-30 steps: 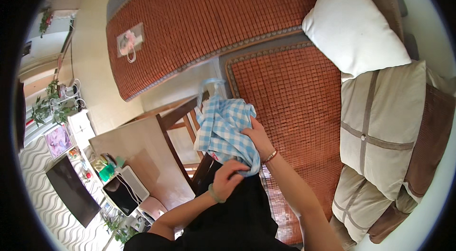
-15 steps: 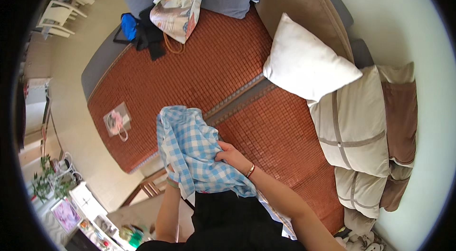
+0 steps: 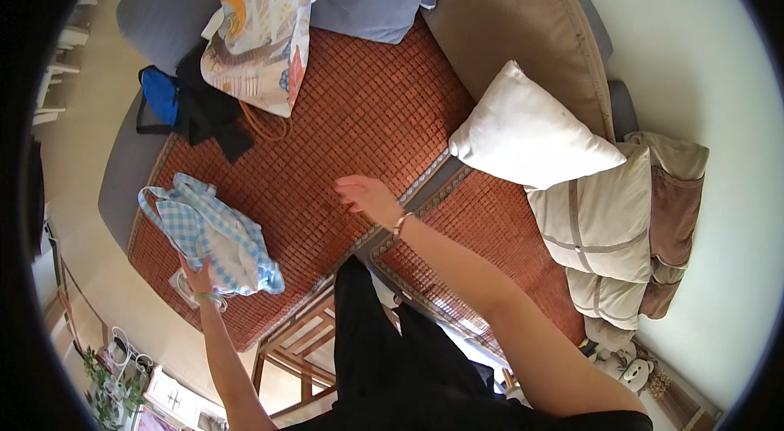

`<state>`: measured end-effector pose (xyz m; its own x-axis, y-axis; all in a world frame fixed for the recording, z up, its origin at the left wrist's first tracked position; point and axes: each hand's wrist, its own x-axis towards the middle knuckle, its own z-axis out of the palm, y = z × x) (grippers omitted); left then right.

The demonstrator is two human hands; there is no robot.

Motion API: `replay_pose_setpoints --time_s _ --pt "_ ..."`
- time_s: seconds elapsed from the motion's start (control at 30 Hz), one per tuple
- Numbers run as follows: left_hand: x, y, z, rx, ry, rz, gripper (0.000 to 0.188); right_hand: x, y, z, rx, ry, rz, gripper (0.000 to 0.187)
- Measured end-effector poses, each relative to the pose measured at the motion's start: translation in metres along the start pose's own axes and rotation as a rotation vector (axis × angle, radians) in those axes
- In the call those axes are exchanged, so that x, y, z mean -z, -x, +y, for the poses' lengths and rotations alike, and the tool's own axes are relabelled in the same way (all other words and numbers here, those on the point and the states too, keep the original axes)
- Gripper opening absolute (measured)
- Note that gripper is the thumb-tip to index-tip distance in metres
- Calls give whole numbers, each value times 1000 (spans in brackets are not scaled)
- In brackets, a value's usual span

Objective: The person arranges various cushions and pillows on a sofa covered with a woven mat. They pick up, fluff, and place multiple cushions of different sizes and colors, including beige, brown, and grey, into a neat arrangement. The person also briefly adjusts their clothing during the process.

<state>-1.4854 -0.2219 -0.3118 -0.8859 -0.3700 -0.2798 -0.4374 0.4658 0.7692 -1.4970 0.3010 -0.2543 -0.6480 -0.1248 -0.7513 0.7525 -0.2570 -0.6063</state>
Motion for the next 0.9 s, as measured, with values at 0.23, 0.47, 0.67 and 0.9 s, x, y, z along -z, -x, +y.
replay_pose_setpoints --time_s 0.23,0.47,0.67,0.9 --pt "-167 -3 111 -387 -263 -56 57 148 -11 -65 294 407 612 38" --pt "-352 86 220 144 224 -834 74 252 92 -142 547 1476 1193 76" --pt "-459 197 314 -165 179 -1129 108 311 151 -124 241 1587 1048 81" --pt "-441 240 352 -243 403 -1315 83 206 224 -34 159 1287 571 51"
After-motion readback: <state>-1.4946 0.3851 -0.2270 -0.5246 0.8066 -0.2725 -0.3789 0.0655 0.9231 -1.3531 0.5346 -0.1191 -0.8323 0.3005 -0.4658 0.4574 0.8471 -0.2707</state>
